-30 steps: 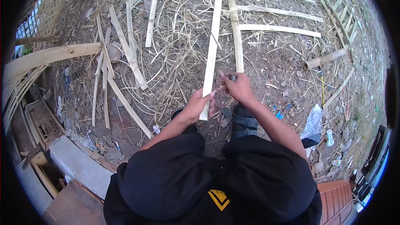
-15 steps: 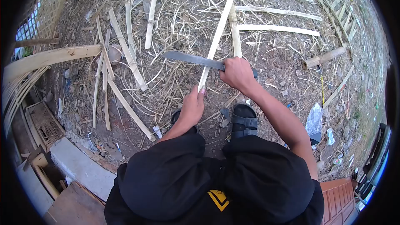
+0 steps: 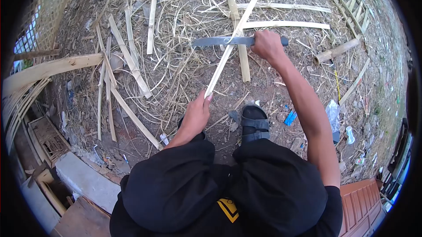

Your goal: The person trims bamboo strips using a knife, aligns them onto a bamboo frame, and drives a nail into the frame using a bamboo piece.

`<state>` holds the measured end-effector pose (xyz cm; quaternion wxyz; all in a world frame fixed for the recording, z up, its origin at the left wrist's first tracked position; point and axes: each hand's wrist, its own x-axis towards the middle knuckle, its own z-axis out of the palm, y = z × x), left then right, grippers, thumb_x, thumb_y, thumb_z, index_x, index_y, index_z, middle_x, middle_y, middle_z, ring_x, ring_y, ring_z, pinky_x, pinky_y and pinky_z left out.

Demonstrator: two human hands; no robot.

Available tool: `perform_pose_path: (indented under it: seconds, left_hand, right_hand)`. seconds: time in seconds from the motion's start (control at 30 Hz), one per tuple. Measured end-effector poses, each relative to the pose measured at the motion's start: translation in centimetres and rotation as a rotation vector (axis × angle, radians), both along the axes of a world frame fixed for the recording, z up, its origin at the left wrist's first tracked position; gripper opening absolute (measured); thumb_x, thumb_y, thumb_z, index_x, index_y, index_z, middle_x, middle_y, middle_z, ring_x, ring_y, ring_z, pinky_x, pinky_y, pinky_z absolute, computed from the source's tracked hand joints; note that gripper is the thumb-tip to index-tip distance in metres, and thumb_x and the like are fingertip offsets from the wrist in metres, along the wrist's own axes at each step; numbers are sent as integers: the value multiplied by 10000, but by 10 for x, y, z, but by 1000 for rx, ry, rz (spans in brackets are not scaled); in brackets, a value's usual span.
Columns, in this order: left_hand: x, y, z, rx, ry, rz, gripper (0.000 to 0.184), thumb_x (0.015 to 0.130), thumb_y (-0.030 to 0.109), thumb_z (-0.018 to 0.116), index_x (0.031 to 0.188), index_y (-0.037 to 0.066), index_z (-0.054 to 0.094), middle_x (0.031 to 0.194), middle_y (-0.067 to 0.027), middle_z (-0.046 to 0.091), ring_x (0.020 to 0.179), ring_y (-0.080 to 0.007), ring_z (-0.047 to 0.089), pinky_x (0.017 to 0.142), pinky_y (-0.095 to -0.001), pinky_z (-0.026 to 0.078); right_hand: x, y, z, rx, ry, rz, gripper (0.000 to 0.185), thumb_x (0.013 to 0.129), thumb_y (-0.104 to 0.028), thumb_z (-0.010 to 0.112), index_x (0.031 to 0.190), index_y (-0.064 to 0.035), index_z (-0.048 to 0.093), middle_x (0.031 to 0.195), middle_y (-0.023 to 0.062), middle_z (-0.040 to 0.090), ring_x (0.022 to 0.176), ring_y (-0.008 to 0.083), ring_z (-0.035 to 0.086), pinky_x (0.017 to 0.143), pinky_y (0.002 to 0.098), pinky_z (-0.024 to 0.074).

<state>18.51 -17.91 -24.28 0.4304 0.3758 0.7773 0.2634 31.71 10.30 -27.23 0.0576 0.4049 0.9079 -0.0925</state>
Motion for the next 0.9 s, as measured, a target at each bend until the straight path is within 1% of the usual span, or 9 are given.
perform_pose_path:
  seconds: [0.07,0.13,0.17,0.27,0.53,0.7,0.77,0.8,0.9]
  left_hand:
    - [0,-2,3,13,-26,-11,173,1003,173,454,1047,21,524,636,-220,552,593,-432,566,549,-476,405]
    - [-3,-7,6,-6,9,-42,230,1011,205,458,1064,-1,546,624,-140,528,550,-285,552,553,-397,416]
    - [-3,-10,6,-6,10,-47,230,1011,205,458,1064,-1,546,624,-140,528,550,-285,552,553,-397,416]
    - [-4,-17,10,2,-20,-21,186,1003,179,461,1032,7,526,628,-225,542,588,-428,567,541,-469,402]
    - [-3,-6,2,-15,58,-41,186,1005,169,442,1066,2,495,668,-260,576,661,-473,584,567,-520,406]
    - [-1,-14,1,21,123,-103,198,1002,175,449,1079,0,498,700,-275,589,682,-492,585,594,-550,420]
    - [-6,-37,3,-51,133,-69,208,998,177,456,1103,2,501,705,-275,594,688,-493,587,607,-552,425]
    - [-13,-50,4,-116,160,-29,221,995,179,462,1126,5,505,711,-274,599,694,-494,589,620,-555,430]
    - [-24,-77,-14,-98,183,-65,253,984,166,479,1174,2,508,777,-290,611,703,-503,579,624,-541,433]
  right_hand:
    - [8,8,3,20,-3,18,142,681,-143,632,698,-15,691,680,212,664,651,359,683,665,440,564]
    - [11,15,5,42,0,34,143,682,-144,633,702,-16,692,682,212,665,649,362,682,670,438,564]
    - [12,17,5,47,14,48,146,689,-148,632,707,-17,693,687,215,666,651,364,682,677,436,565]
    - [16,10,3,30,56,35,159,709,-155,624,707,-12,693,689,221,665,653,370,681,680,440,564]
    - [1,-72,17,-195,136,-246,187,760,-149,595,731,8,695,694,227,668,652,381,681,687,451,570]
    - [-3,-61,20,-167,-140,270,232,813,-176,528,796,-29,706,738,210,685,681,349,696,631,410,571]
    - [36,33,33,-119,-25,-518,278,864,-186,477,796,-16,685,744,203,689,699,340,698,617,425,564]
    - [76,69,28,116,150,-705,320,885,-231,489,841,11,693,761,215,690,685,351,693,629,450,559]
    - [88,65,64,182,133,-597,359,854,-292,570,850,43,701,727,234,674,685,372,685,650,460,551]
